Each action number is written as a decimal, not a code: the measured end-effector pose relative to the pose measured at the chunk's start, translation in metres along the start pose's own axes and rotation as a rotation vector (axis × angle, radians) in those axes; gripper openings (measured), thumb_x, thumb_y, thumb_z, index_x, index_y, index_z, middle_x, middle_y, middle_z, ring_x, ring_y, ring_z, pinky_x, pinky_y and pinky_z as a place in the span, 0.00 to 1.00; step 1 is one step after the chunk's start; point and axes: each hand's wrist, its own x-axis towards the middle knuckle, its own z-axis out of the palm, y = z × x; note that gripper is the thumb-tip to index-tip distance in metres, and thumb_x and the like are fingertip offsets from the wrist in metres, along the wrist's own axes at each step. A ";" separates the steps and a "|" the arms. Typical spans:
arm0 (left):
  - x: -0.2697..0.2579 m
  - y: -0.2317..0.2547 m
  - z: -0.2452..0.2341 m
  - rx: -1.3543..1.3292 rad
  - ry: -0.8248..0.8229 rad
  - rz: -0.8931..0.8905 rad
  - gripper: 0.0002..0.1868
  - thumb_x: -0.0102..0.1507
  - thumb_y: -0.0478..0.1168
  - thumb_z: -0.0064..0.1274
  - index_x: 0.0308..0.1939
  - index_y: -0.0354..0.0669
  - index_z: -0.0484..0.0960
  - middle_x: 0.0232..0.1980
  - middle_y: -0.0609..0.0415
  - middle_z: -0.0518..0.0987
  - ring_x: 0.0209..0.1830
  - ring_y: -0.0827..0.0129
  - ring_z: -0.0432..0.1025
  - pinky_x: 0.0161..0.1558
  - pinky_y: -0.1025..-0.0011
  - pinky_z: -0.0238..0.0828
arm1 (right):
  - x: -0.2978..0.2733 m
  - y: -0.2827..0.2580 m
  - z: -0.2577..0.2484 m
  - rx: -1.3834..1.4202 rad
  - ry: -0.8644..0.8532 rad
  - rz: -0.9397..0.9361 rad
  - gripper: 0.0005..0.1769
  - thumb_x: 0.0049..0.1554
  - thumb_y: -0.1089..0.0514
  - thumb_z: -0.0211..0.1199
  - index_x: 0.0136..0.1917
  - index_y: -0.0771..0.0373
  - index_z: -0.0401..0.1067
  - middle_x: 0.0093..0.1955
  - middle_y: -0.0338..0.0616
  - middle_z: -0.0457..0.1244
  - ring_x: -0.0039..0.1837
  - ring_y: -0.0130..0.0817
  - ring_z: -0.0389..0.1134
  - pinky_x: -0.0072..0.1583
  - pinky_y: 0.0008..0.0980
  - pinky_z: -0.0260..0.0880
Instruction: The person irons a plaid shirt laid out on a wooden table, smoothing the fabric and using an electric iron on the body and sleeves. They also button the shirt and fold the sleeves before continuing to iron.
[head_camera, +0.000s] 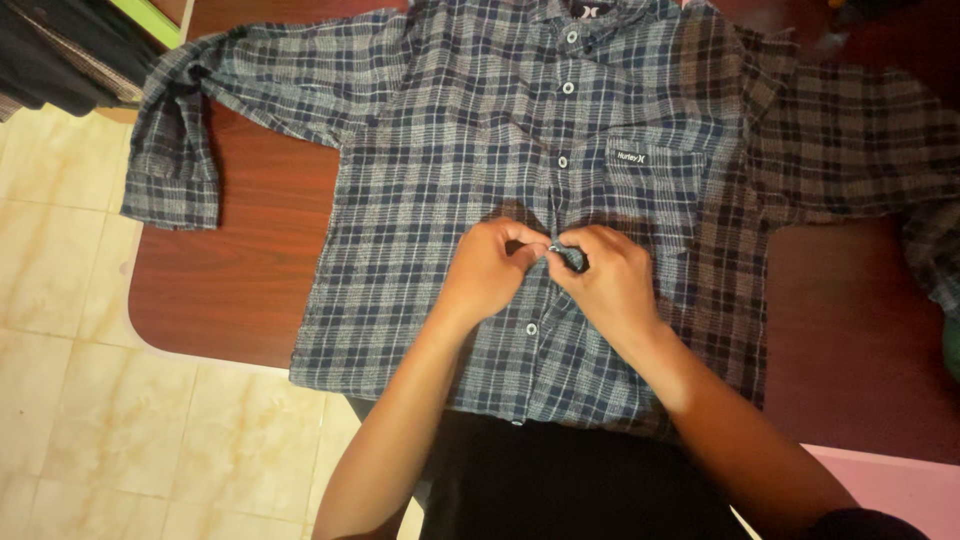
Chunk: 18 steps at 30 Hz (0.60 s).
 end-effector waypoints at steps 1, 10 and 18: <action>-0.002 0.005 -0.002 0.037 0.007 0.006 0.07 0.62 0.35 0.59 0.42 0.42 0.89 0.44 0.50 0.85 0.40 0.64 0.80 0.44 0.69 0.75 | -0.001 0.000 0.001 0.000 0.007 -0.002 0.12 0.51 0.61 0.76 0.46 0.66 0.77 0.42 0.47 0.71 0.41 0.37 0.73 0.41 0.32 0.72; 0.013 0.007 -0.017 0.600 0.177 0.878 0.08 0.58 0.32 0.58 0.39 0.50 0.86 0.45 0.62 0.81 0.64 0.64 0.71 0.70 0.49 0.52 | -0.004 0.002 0.001 -0.002 0.115 -0.085 0.13 0.51 0.61 0.77 0.46 0.66 0.77 0.43 0.46 0.70 0.43 0.36 0.73 0.44 0.30 0.74; 0.018 -0.016 -0.013 0.505 0.167 0.958 0.04 0.63 0.40 0.62 0.40 0.47 0.85 0.47 0.62 0.82 0.59 0.65 0.72 0.66 0.59 0.60 | -0.006 0.002 0.001 0.025 0.145 -0.042 0.13 0.50 0.62 0.78 0.45 0.65 0.76 0.42 0.44 0.70 0.43 0.34 0.72 0.45 0.29 0.74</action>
